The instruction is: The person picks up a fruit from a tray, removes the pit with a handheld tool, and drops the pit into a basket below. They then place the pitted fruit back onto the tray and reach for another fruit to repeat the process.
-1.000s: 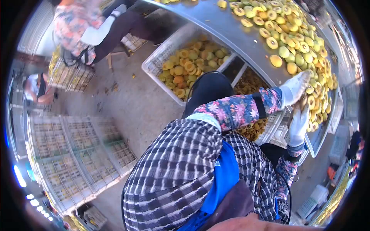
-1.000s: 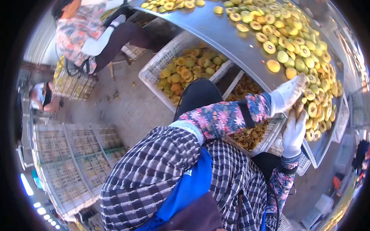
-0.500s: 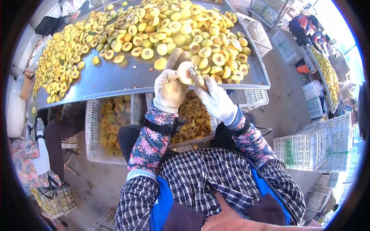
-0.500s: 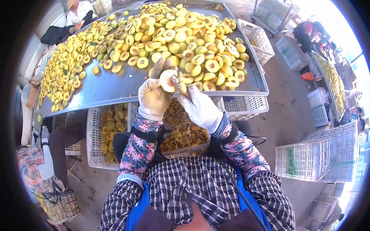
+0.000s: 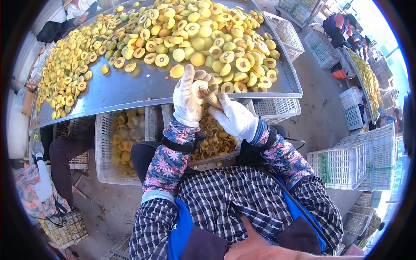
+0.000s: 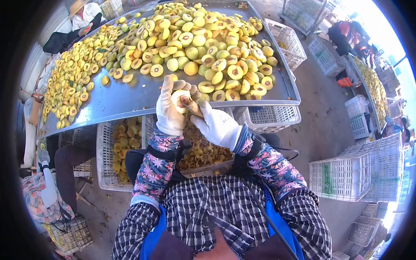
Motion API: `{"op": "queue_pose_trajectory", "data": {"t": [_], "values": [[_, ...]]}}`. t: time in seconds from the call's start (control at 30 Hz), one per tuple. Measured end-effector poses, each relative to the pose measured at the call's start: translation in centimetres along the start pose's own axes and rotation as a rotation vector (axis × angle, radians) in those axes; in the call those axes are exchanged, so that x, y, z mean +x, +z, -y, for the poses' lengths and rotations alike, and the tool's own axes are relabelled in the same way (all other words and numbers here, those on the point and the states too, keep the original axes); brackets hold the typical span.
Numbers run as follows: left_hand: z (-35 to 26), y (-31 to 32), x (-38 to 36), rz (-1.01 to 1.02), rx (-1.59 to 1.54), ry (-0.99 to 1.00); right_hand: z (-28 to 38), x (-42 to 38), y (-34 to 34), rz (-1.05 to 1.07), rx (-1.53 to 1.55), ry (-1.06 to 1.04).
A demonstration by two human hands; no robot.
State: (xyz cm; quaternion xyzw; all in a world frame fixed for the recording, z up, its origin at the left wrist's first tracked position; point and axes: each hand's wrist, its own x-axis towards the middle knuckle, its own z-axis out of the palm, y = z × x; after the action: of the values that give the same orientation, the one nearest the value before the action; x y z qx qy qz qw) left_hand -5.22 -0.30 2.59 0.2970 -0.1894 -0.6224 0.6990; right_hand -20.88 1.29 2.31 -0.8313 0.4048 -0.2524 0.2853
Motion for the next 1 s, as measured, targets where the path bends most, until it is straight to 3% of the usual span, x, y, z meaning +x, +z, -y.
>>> {"op": "queue_pose_trajectory", "data": {"t": [0.13, 0.23, 0.37, 0.5, 0.53, 0.57, 0.63, 0.67, 0.7, 0.87, 1.0], "values": [[0.7, 0.3, -0.3, 0.050, 0.051, 0.173, 1.0, 0.0, 0.2, 0.009, 0.189, 0.018], [0.6, 0.5, 0.1, 0.082, 0.026, 0.146, 1.3, 0.5, -1.4, 0.129, 0.093, 0.137], [0.4, 1.6, -0.1, 0.078, -0.182, 0.067, 0.8, -0.1, -1.3, 0.049, 0.102, 0.149], [1.4, 0.5, -0.2, -0.057, -0.010, -0.009, -1.2, -1.5, 1.6, -0.263, -0.167, -0.189], [1.3, 0.2, -0.4, 0.040, 0.205, 0.080, -1.0, -1.3, 1.3, -0.123, -0.065, -0.029], [1.2, 0.0, -0.6, 0.141, 0.420, 0.165, -0.7, -1.2, 0.7, -0.126, -0.057, -0.022], [1.7, -0.4, 0.1, 0.162, 0.388, 0.143, -0.1, -1.4, -0.6, 0.296, 0.789, 0.433], [1.7, -0.3, 0.0, 0.239, 0.324, 0.117, 0.8, -1.8, -1.4, 0.327, 0.953, 0.437], [1.8, -0.2, -0.1, 0.316, 0.259, 0.089, 1.1, -2.2, -1.7, 0.317, 0.959, 0.440], [2.4, 1.2, -1.0, 0.189, 0.058, -0.109, 1.6, -3.8, -2.2, 0.361, 1.371, 0.572], [2.4, 2.3, -2.1, 0.174, 0.084, -0.115, 0.6, -5.0, -1.5, 0.464, 1.687, 0.568]]}}
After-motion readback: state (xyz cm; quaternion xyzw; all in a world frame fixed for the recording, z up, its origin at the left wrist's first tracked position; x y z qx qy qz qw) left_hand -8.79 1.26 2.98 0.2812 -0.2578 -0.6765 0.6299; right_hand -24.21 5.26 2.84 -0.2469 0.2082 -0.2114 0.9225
